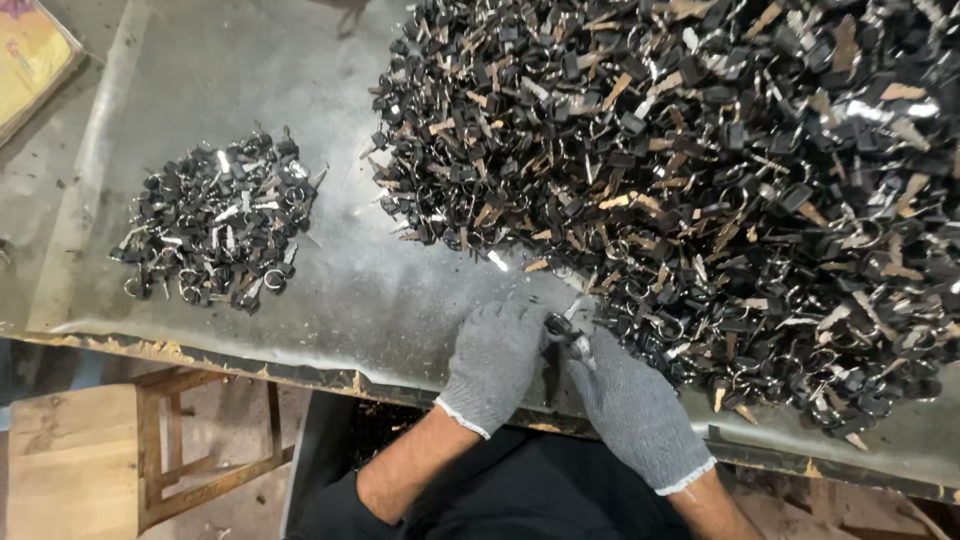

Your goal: The person, wearing gray work gloves, picks small metal key-like parts one at a time from a large pile on a metal worktable and places them into a separate pile on the left side of the table, gradually building up the sorted pile.

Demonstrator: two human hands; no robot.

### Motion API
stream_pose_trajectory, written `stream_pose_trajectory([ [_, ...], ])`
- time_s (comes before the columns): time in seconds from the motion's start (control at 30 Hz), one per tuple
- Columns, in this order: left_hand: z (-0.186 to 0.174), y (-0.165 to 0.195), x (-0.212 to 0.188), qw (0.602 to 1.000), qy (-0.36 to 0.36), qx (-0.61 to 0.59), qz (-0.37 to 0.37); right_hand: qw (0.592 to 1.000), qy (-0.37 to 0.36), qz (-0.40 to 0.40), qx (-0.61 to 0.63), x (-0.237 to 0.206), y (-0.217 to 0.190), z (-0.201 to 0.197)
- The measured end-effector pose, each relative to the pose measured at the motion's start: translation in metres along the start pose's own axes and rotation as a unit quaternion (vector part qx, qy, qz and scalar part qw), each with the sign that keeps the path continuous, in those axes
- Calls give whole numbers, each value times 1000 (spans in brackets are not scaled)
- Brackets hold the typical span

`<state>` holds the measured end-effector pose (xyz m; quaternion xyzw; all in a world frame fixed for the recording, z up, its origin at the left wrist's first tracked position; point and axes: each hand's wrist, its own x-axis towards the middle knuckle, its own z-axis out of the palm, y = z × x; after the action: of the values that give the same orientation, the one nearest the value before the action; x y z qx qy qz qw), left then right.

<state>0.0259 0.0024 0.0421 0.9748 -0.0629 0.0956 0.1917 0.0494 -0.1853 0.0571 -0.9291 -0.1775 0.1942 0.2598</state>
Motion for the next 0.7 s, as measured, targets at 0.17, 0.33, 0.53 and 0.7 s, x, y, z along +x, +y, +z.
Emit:
stream_pose_trajectory([
  [0.17, -13, -5, 1, 971, -79, -159, -159, 1000, -10, -23, 6, 6, -6, 4],
  [0.33, -7, -12, 0, 988, -60, -115, -79, 996, -38, -74, 25, 22, -20, -6],
  [0.53, 15, -14, -5, 996, -84, 2, 6, 979, -1, 8, -202, 17, -34, 20],
  [0.7, 10, -8, -4, 997, -22, 19, 68, 983, 75, -61, -157, 16, -29, 17],
])
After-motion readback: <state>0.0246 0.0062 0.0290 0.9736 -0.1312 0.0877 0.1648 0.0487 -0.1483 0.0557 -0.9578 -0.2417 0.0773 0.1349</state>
